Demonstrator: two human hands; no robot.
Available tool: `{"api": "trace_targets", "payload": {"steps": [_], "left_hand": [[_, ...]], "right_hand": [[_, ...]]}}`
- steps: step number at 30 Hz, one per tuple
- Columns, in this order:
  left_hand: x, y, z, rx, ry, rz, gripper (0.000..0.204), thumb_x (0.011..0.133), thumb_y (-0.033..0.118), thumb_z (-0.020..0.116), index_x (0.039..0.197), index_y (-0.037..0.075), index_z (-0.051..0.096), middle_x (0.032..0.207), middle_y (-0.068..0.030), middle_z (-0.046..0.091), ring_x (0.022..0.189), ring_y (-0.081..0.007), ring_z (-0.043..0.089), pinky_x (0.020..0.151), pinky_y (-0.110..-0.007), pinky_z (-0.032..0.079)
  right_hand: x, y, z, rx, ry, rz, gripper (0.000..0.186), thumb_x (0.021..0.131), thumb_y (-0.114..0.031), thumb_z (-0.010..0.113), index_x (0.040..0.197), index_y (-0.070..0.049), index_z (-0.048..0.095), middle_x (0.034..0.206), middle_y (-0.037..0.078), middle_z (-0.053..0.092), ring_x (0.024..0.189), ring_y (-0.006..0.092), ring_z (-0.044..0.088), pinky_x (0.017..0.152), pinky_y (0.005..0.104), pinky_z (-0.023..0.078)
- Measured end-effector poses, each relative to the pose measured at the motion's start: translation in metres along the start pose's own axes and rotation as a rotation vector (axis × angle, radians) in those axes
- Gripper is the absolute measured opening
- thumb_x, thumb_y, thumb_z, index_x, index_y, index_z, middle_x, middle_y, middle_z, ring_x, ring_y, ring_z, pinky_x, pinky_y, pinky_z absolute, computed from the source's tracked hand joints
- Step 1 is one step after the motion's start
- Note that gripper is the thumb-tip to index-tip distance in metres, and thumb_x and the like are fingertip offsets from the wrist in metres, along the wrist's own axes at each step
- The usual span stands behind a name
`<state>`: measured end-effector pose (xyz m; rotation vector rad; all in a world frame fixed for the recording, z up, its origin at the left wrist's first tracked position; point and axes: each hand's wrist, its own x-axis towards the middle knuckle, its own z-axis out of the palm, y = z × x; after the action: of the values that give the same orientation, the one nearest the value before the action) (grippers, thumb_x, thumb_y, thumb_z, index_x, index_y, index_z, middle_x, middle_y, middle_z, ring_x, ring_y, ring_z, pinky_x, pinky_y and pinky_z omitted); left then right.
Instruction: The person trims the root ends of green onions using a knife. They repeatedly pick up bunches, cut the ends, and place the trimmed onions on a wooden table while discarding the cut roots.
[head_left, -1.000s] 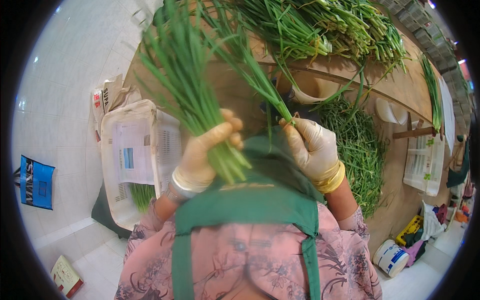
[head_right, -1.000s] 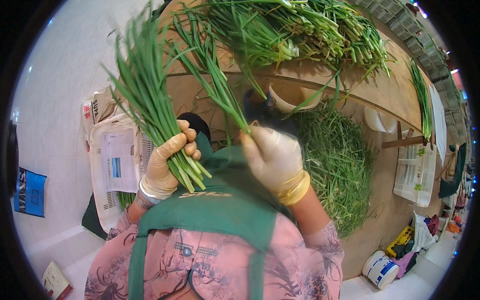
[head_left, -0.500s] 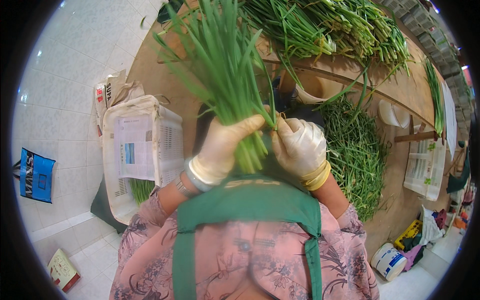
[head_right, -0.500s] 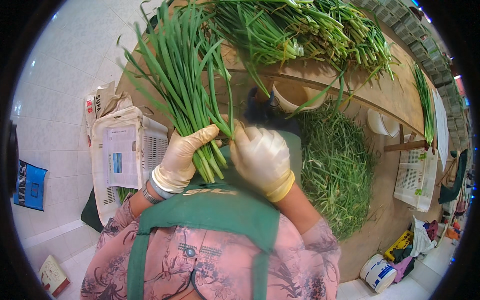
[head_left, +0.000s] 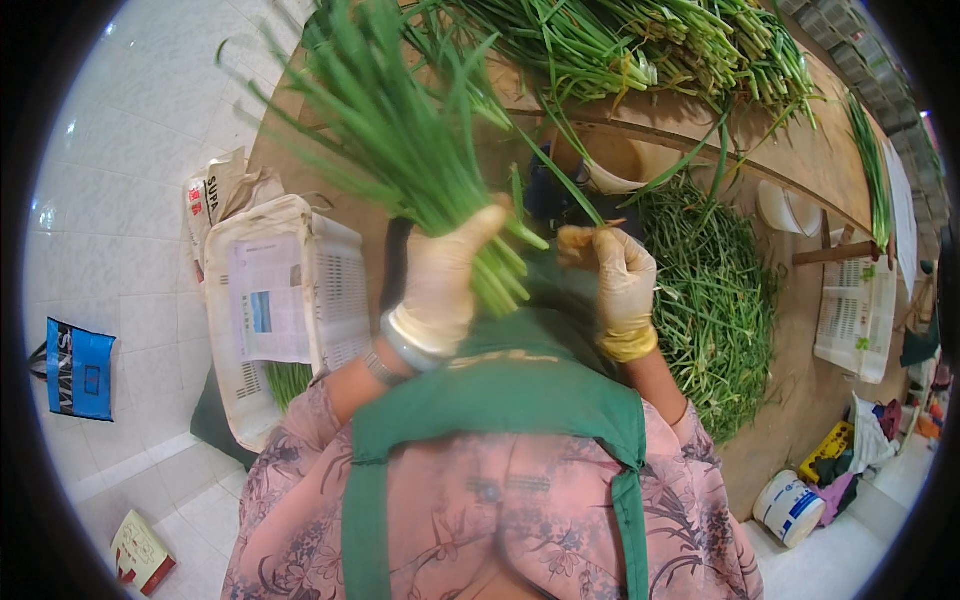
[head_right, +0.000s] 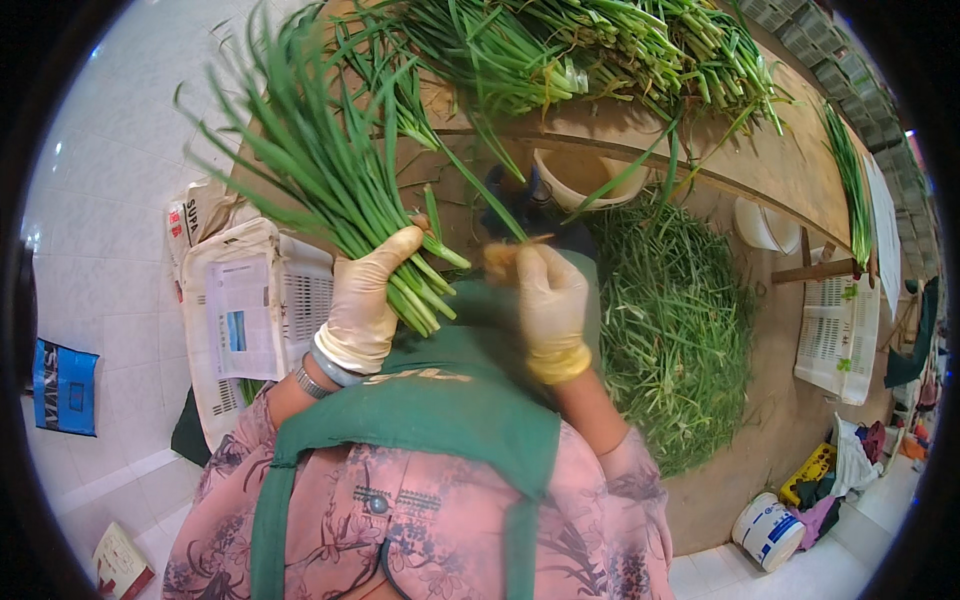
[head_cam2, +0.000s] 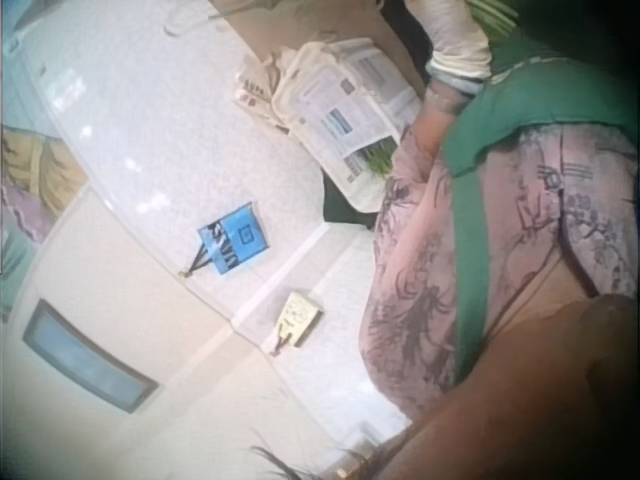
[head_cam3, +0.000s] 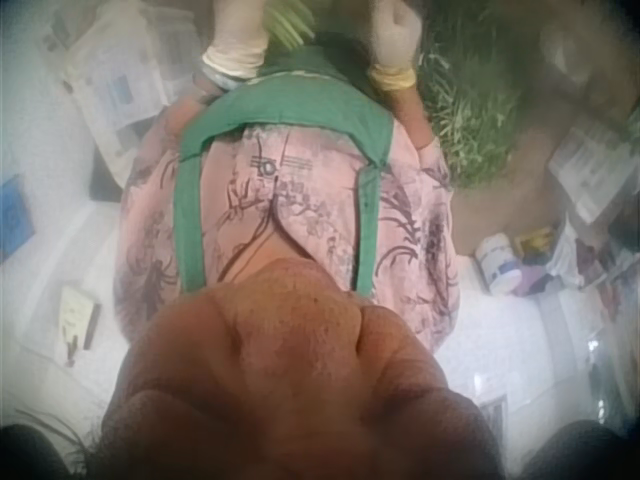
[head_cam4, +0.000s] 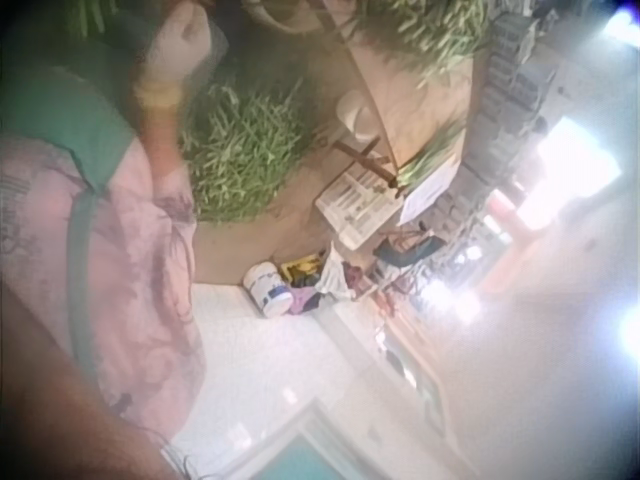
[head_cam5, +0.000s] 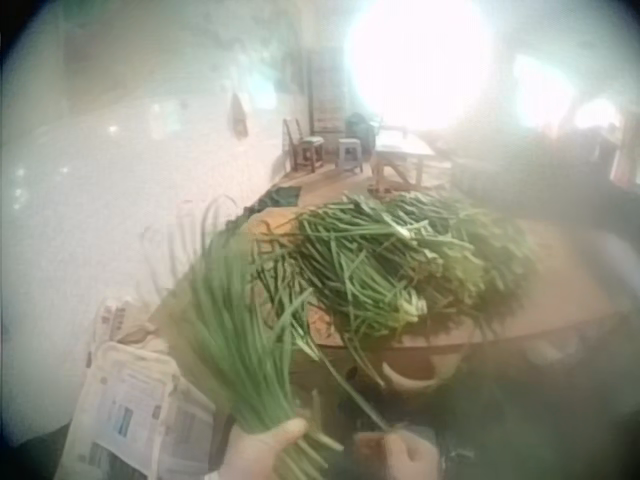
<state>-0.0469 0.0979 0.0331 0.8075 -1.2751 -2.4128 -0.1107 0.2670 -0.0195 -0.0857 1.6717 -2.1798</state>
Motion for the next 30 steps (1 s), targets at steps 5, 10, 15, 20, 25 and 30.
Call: {"api": "trace_targets", "payload": {"steps": [5,10,15,20,25,30], "left_hand": [[-0.006,0.0,-0.008,-0.035,-0.107,-0.151,0.024,0.089,0.002,0.069,0.112,-0.002,0.066,0.102,-0.0092,0.07,0.087,-0.0205,0.068,0.075,-0.034,0.059],[-0.004,-0.011,-0.015,-0.023,-0.145,-0.128,0.022,0.088,0.002,0.069,0.111,0.0,0.066,0.101,-0.0078,0.07,0.087,-0.0194,0.068,0.079,-0.031,0.057],[-0.004,-0.008,-0.017,-0.018,-0.181,-0.066,0.024,0.088,0.002,0.069,0.112,0.001,0.064,0.102,-0.0089,0.069,0.091,-0.0211,0.068,0.08,-0.033,0.058],[-0.004,-0.003,-0.02,-0.115,-0.247,-0.022,0.024,0.089,0.004,0.067,0.113,0.002,0.063,0.106,-0.0108,0.069,0.1,-0.0237,0.068,0.089,-0.04,0.057],[-0.013,0.022,-0.047,-0.291,-0.271,-0.171,0.026,0.091,0.011,0.066,0.115,0.002,0.063,0.111,-0.0137,0.068,0.107,-0.0251,0.066,0.1,-0.043,0.053],[-0.011,0.006,-0.054,-0.221,-0.26,-0.253,0.031,0.093,0.011,0.064,0.121,0.0,0.061,0.117,-0.0148,0.067,0.111,-0.0254,0.065,0.093,-0.041,0.057]], "right_hand": [[-0.003,-0.021,-0.01,-0.516,-0.273,-0.287,0.024,0.098,-0.018,0.057,0.097,0.001,0.072,0.088,0.011,0.071,0.075,0.0204,0.063,0.072,0.0329,0.05],[0.015,-0.017,0.011,-0.489,-0.469,-0.172,0.022,0.097,-0.019,0.06,0.096,0.002,0.066,0.084,0.01,0.066,0.079,0.0178,0.062,0.071,0.0334,0.049],[0.004,-0.011,0.036,-0.08,-0.228,0.086,0.03,0.1,-0.023,0.054,0.093,0.003,0.066,0.081,0.006,0.064,0.076,0.0125,0.059,0.069,0.0294,0.048],[-0.02,-0.024,-0.014,-0.48,-0.007,0.05,0.03,0.101,-0.022,0.05,0.094,0.002,0.066,0.084,0.008,0.066,0.073,0.0161,0.06,0.068,0.0324,0.049],[-0.049,-0.044,-0.184,-1.698,0.086,0.325,0.029,0.096,-0.029,0.054,0.098,-0.003,0.065,0.092,0.02,0.07,0.083,0.0394,0.067,0.076,0.0447,0.053],[-0.041,-0.083,-0.103,-1.391,0.102,-0.038,0.033,0.094,-0.018,0.061,0.123,-0.003,0.066,0.112,0.022,0.07,0.101,0.0341,0.069,0.087,0.0369,0.054]]}}
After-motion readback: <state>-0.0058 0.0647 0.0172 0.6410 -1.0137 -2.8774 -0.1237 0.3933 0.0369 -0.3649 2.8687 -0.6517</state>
